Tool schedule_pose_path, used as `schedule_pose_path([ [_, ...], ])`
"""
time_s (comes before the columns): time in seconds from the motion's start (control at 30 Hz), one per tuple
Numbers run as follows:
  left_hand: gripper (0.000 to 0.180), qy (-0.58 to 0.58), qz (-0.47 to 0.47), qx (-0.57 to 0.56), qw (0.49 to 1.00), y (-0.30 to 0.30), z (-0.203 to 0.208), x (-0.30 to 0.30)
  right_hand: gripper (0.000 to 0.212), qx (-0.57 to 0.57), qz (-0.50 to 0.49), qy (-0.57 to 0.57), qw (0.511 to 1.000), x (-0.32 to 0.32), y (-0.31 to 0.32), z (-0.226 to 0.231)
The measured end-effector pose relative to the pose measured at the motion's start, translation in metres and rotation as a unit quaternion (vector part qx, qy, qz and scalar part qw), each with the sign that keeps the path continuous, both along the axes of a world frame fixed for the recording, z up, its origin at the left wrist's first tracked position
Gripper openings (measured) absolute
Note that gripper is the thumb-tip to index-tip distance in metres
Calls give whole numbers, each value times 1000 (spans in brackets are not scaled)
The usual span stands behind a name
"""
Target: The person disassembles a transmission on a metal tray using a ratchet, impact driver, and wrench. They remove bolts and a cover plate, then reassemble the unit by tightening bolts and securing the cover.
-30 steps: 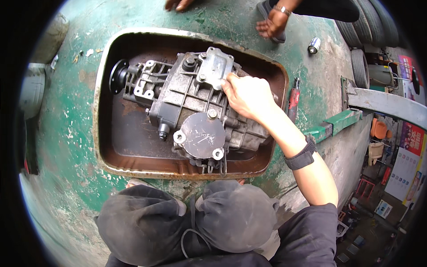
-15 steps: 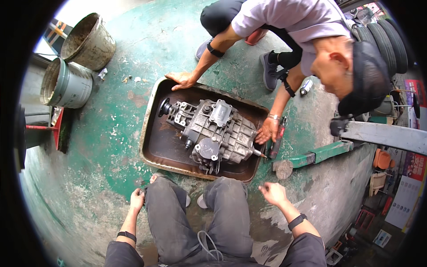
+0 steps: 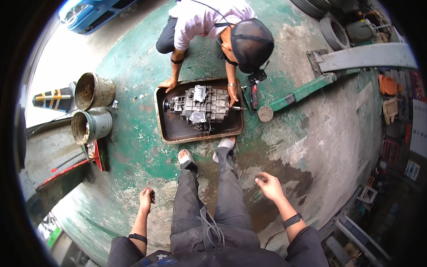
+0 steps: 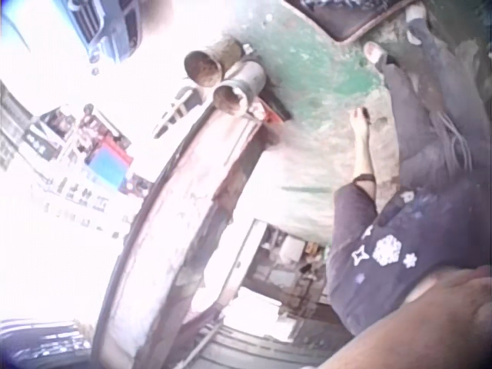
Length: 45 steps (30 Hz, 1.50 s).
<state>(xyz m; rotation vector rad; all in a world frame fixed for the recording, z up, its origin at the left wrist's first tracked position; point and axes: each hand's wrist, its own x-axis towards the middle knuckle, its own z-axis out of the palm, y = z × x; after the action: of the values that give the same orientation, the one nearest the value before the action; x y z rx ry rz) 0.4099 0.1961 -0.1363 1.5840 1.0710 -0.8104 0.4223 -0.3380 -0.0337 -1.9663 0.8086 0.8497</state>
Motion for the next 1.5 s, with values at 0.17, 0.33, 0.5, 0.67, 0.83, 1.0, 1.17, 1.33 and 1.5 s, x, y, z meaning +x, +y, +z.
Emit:
schedule_pose_path([
  [0.17,11,-13,-178,-47,983,-8,28,44,24,-4,-223,-37,974,-120,37,43],
  [0.33,12,-22,-287,-33,957,-14,35,84,22,-19,-380,16,925,-296,93,40],
  [0.5,19,-26,-415,59,907,-49,43,99,22,21,-546,71,834,-430,160,31],
  [0.67,23,-48,-490,35,870,-146,55,76,20,65,-642,25,763,-512,207,25],
  [0.83,24,-91,-564,0,821,-297,61,2,26,85,-724,-44,683,-606,210,23],
  [1.0,14,-103,-713,-103,686,-481,62,-119,33,63,-888,-54,453,-736,168,51],
  [1.17,14,-102,-796,-128,583,-644,80,-248,66,30,-941,-298,157,-858,116,69],
  [1.33,10,-138,-839,-60,523,-782,66,-367,75,-31,-933,-355,-49,-975,70,62],
  [1.5,19,-114,-844,88,516,-909,34,-506,77,-79,-932,-287,-208,-1067,61,66],
])
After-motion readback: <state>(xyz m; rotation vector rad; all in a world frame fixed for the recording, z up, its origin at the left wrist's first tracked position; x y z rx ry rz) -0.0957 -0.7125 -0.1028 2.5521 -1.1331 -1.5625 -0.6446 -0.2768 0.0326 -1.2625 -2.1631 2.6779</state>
